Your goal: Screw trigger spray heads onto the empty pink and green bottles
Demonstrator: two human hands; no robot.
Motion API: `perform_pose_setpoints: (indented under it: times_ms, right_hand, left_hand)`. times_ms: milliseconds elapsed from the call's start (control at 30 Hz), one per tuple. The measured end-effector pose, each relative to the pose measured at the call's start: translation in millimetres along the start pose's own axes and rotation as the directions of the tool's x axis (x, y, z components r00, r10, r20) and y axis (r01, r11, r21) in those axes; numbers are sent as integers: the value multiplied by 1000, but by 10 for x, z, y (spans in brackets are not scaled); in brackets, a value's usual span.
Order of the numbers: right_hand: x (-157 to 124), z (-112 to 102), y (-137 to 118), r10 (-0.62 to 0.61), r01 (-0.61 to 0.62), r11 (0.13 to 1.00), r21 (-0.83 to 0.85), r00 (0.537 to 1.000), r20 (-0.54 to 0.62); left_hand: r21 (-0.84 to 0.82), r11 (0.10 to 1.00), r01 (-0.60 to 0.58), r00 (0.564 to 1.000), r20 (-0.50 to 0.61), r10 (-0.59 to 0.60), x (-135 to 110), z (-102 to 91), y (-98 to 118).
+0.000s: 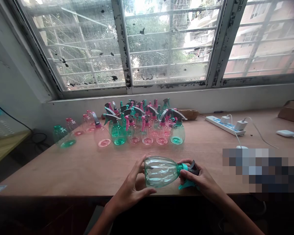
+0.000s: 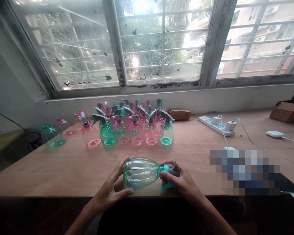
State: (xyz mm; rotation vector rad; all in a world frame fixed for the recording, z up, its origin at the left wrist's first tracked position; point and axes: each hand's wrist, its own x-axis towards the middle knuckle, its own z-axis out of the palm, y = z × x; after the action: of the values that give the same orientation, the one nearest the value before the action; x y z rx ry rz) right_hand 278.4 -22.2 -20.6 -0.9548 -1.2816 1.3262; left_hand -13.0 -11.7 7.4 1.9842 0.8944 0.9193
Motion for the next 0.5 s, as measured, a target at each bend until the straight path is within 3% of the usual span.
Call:
perform_pose_setpoints:
  times_ms: [100,267,400,500]
  right_hand:
    - [-1,4,-12,-2,2,1000,3,1000,-12]
    - [0,7,-20,0,0,1000,21,1000,-13]
    - [-6,5,-10,-7,7,1000,-12,1000,9]
    - [-6,7,-12,-7,7,1000,-9,1000,6]
  left_hand:
    - [36,998,-49,999,11,48,15,11,-3]
    - [-136,991,0,997,75,11,2,36,-57]
    - [-27,1000,-13,1000,-3,13,1,12,-50]
    - [43,997,-64,998,0,65,4,-1,-50]
